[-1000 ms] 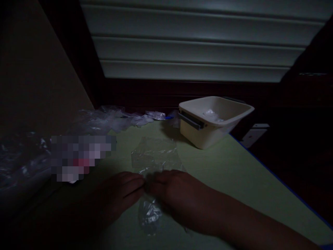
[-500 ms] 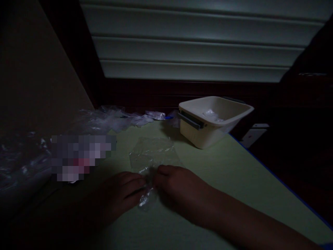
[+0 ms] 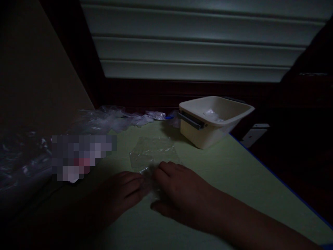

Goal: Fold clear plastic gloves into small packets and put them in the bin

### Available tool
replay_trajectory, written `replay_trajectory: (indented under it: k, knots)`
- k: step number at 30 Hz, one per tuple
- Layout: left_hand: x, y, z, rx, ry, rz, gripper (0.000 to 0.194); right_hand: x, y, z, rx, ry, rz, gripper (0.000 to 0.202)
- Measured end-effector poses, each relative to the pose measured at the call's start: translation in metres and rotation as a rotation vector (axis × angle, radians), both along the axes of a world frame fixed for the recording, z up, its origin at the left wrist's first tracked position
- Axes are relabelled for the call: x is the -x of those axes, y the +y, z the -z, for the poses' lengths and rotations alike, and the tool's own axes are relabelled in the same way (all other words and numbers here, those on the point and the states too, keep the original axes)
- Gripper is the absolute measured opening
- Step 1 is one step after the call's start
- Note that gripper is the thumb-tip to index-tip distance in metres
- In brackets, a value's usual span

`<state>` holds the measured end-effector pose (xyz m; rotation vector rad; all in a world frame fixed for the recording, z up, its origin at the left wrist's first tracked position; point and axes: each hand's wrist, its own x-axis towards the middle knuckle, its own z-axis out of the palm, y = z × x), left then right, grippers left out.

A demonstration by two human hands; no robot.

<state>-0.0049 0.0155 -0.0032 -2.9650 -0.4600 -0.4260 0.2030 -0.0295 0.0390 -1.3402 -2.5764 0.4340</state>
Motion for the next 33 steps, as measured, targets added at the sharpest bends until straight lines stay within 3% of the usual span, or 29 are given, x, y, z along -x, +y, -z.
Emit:
replay_trajectory:
  k: [7, 14, 20, 33]
  knots:
    - [0.000, 0.001, 0.001, -0.010, -0.002, 0.014, 0.020, 0.000, 0.006, -0.005, -0.021, 0.084, 0.081, 0.005]
    - [0.000, 0.001, 0.002, 0.147, -0.032, -0.045, 0.022, -0.007, 0.009, -0.002, 0.005, 0.191, 0.094, 0.011]
    - [0.000, 0.002, 0.003, 0.162, -0.018, -0.040, 0.016, -0.008, 0.014, 0.000, 0.051, 0.266, 0.130, 0.014]
    - [-0.002, 0.000, 0.008, 0.239, -0.115, -0.116, 0.010, -0.004, 0.030, 0.030, -0.104, 0.209, 0.227, 0.010]
